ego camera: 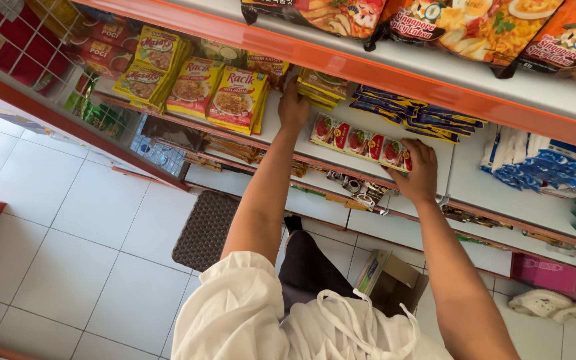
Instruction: The person arranges yellow snack packets on a store shelf, repeatedly picking them up and placing them back to align them. The person also adjusts other packets on the same shelf.
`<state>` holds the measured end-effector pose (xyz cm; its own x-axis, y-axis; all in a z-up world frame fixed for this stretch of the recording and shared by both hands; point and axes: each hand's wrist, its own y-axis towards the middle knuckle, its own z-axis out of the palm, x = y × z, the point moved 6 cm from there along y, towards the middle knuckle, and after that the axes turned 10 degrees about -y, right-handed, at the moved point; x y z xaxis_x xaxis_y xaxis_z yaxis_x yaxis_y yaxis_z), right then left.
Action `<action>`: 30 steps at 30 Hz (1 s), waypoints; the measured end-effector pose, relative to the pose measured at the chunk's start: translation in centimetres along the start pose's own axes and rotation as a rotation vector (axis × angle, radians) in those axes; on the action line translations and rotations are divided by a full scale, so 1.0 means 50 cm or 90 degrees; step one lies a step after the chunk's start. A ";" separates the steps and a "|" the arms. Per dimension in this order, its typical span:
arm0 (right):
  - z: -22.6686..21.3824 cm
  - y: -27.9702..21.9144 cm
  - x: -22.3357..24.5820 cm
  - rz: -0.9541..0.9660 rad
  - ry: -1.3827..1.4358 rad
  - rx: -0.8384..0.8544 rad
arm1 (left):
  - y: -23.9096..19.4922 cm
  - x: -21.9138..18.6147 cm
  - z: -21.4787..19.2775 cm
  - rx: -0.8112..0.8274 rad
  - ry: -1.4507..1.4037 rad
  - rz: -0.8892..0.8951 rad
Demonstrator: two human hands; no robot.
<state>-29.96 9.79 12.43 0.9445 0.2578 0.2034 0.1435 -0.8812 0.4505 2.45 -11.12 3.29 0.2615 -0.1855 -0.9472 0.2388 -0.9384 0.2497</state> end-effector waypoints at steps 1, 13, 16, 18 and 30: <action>-0.003 0.000 0.000 -0.001 0.000 -0.003 | -0.002 -0.006 -0.001 0.001 -0.007 0.011; 0.000 -0.005 -0.014 -0.010 0.042 -0.025 | -0.018 0.013 -0.016 0.027 -0.069 0.080; -0.028 -0.010 0.000 0.015 0.140 -0.107 | -0.034 0.022 -0.036 0.058 -0.073 0.065; -0.067 0.003 0.024 0.035 0.142 -0.244 | -0.032 0.005 -0.042 0.077 -0.075 0.073; 0.080 0.385 0.334 -0.190 0.027 0.040 | -0.071 -0.065 -0.066 0.086 -0.035 0.122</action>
<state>-10.26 -4.47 21.00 0.8451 0.5238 0.1074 0.4316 -0.7868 0.4412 3.82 -6.25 6.15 0.2374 -0.3760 -0.8957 0.0620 -0.9143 0.4003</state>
